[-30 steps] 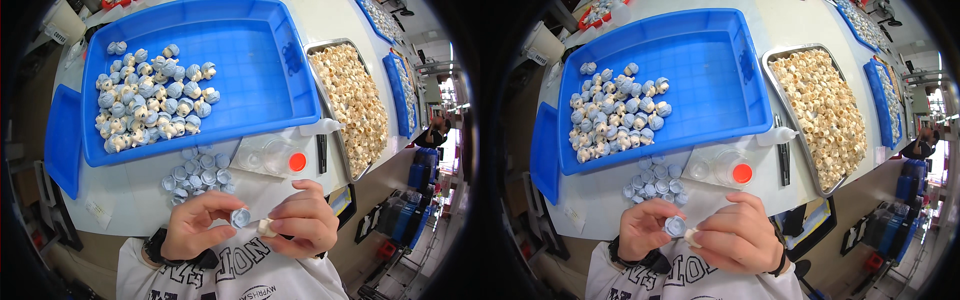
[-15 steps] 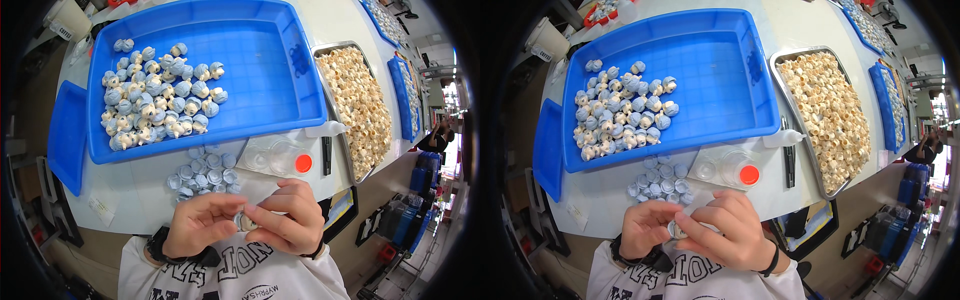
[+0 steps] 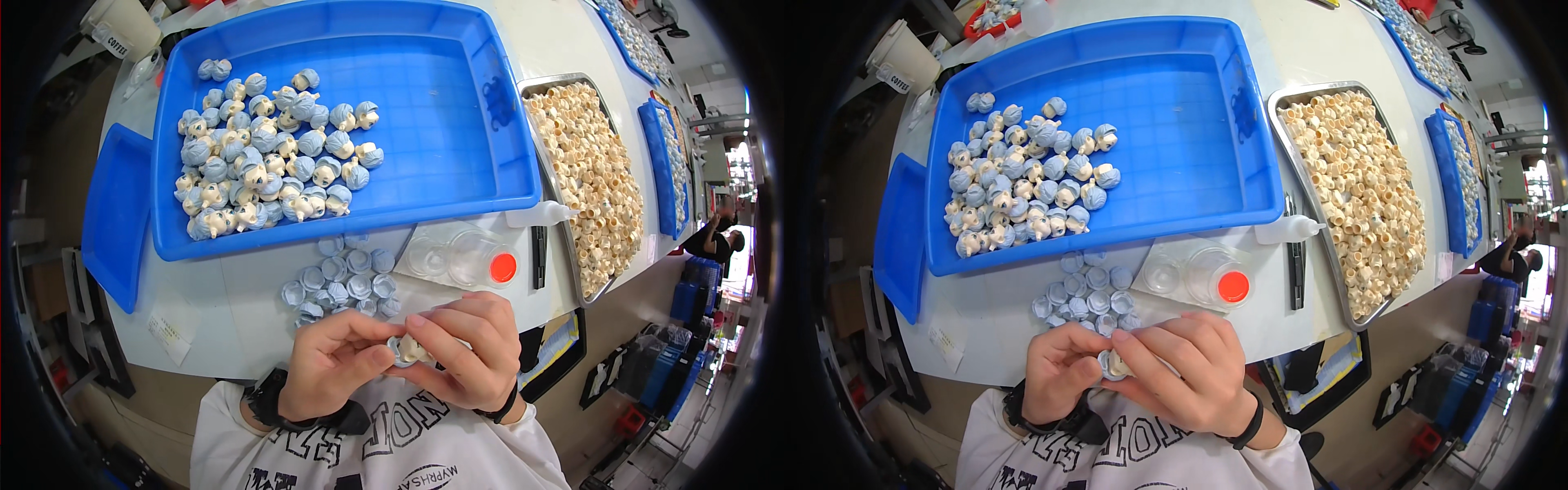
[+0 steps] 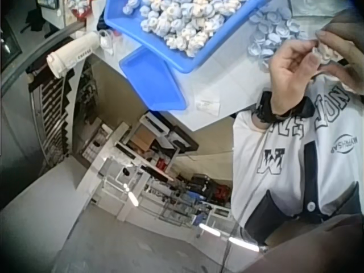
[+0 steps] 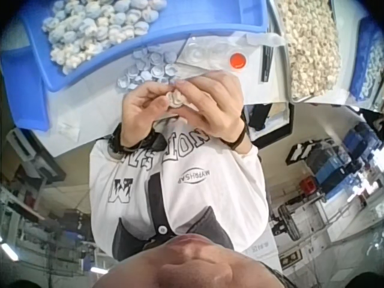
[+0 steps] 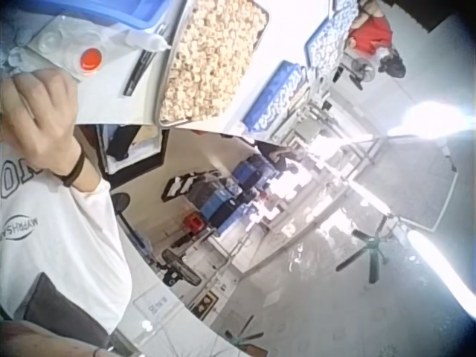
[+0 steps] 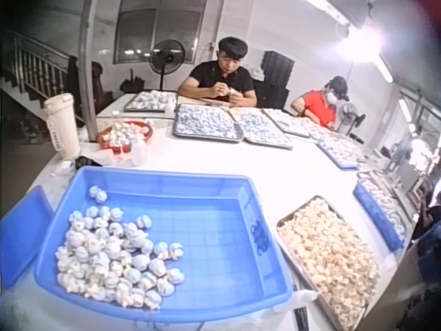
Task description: The person assembles small decorative items by hand at a workstation. They pick up a light blue plastic shell and a small white figurine, then insert the figurine into the shell. The completed items are placed into a blue tray. The process is repeated continuously throughout the clip.
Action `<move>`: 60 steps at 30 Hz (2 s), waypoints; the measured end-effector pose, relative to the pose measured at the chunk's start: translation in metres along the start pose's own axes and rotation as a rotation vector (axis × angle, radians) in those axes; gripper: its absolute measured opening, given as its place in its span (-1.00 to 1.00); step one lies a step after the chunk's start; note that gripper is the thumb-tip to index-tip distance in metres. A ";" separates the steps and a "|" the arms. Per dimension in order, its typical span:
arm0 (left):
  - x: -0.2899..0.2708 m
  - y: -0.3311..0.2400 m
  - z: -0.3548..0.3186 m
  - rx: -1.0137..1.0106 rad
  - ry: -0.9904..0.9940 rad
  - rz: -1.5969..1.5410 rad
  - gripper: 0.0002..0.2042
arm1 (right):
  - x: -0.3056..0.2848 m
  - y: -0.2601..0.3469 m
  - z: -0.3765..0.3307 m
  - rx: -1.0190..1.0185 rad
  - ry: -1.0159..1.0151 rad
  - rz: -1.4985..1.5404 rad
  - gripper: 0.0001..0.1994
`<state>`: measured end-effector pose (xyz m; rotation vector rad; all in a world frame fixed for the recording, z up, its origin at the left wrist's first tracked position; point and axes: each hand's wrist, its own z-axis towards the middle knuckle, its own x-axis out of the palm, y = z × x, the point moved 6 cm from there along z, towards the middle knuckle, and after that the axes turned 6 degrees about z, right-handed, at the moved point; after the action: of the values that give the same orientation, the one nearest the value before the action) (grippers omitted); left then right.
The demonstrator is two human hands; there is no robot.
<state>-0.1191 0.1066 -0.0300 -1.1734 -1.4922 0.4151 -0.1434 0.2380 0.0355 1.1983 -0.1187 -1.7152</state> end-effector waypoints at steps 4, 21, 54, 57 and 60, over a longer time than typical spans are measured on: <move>0.002 -0.002 0.001 -0.008 0.005 0.021 -0.79 | 0.000 0.000 0.000 0.004 -0.001 0.004 -0.61; 0.005 0.001 0.002 0.001 -0.014 0.017 -0.82 | 0.000 -0.002 0.001 -0.035 0.012 0.016 -0.63; -0.010 -0.023 0.011 0.023 0.125 -0.127 -0.35 | 0.008 -0.008 0.001 0.120 0.120 0.311 -0.49; -0.015 -0.050 0.024 0.052 -0.013 -0.158 -0.18 | 0.016 -0.013 -0.004 0.186 0.186 0.298 -0.50; -0.003 -0.056 0.007 0.071 -0.030 0.187 -0.10 | 0.026 -0.019 -0.015 0.301 0.267 0.196 -0.52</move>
<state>-0.1503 0.0819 0.0102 -1.2593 -1.3871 0.6098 -0.1445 0.2343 0.0003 1.5724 -0.3296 -1.3852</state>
